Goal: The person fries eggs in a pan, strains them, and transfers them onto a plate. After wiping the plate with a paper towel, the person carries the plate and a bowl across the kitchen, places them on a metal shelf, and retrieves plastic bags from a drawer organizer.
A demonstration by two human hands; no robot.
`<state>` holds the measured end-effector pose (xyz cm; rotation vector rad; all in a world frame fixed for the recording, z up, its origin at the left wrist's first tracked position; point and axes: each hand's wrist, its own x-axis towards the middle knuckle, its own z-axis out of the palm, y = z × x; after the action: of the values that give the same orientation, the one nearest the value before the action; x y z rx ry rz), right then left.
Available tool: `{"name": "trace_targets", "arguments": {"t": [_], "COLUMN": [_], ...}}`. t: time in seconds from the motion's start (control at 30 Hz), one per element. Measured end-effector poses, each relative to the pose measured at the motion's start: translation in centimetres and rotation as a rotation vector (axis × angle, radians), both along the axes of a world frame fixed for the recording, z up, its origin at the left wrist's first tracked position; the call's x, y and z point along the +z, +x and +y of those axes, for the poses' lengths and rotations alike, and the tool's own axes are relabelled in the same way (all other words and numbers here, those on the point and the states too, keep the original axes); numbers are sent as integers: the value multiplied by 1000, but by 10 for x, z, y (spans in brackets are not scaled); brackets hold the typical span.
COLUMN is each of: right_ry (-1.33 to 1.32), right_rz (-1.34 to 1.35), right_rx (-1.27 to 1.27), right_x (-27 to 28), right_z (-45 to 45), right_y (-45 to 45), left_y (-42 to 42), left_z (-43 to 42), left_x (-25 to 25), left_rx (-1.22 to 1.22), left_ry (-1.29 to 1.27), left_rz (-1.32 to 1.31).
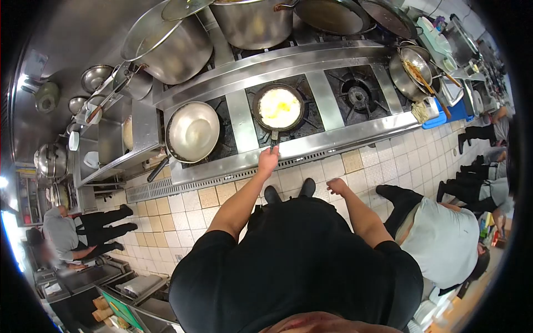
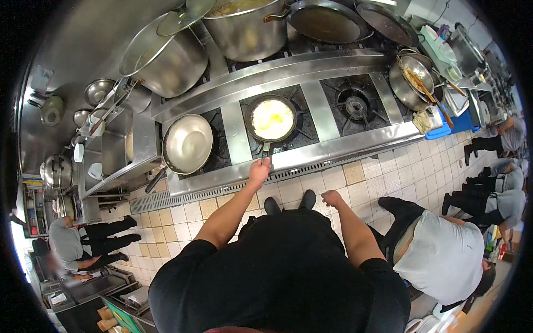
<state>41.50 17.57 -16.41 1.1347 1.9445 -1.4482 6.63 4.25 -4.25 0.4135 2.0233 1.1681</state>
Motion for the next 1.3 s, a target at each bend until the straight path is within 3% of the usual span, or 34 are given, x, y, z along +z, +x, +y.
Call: {"name": "trace_targets", "arguments": {"t": [0.13,0.17,0.23,0.3,0.37,0.47,0.67,0.83,0.93,1.17,1.3], "right_ry": [-125,79,125,56,-133,-464,-644,-540,-572,-634,-731], "right_rz": [-36,99,276,267,61,223,393,476,408,528,630], "right_rx": [-237,53,48,-196,-673,-1073,-1196,-1292,-1345,-1439,-1484], "right_x": [29,-7,-77,-71,-4,-5,-20,-11,-15,-17,-30], "right_z": [-12,-12,-18,-23,-39,-46,-60,-67,-66,-69,-70], "right_y": [-46,-47,-68,-89,-136,-164,-194,-202,-202,-205,-208], "left_y": [2,2,3,6,1,1,-5,-16,-26,-11,-3], "left_z": [-2,0,2,4,1,1,10,23,25,12,5], "left_x": [-2,-3,1,14,11,15,28,90,95,53,20], "left_rx": [22,22,59,129,100,99,76,78,35,76,55], "left_ry": [-4,-6,14,58,51,27,-10,37,70,109,13], "left_rz": [-113,-135,-239,-401,-452,-439,-328,-322,-309,-371,-280]}}
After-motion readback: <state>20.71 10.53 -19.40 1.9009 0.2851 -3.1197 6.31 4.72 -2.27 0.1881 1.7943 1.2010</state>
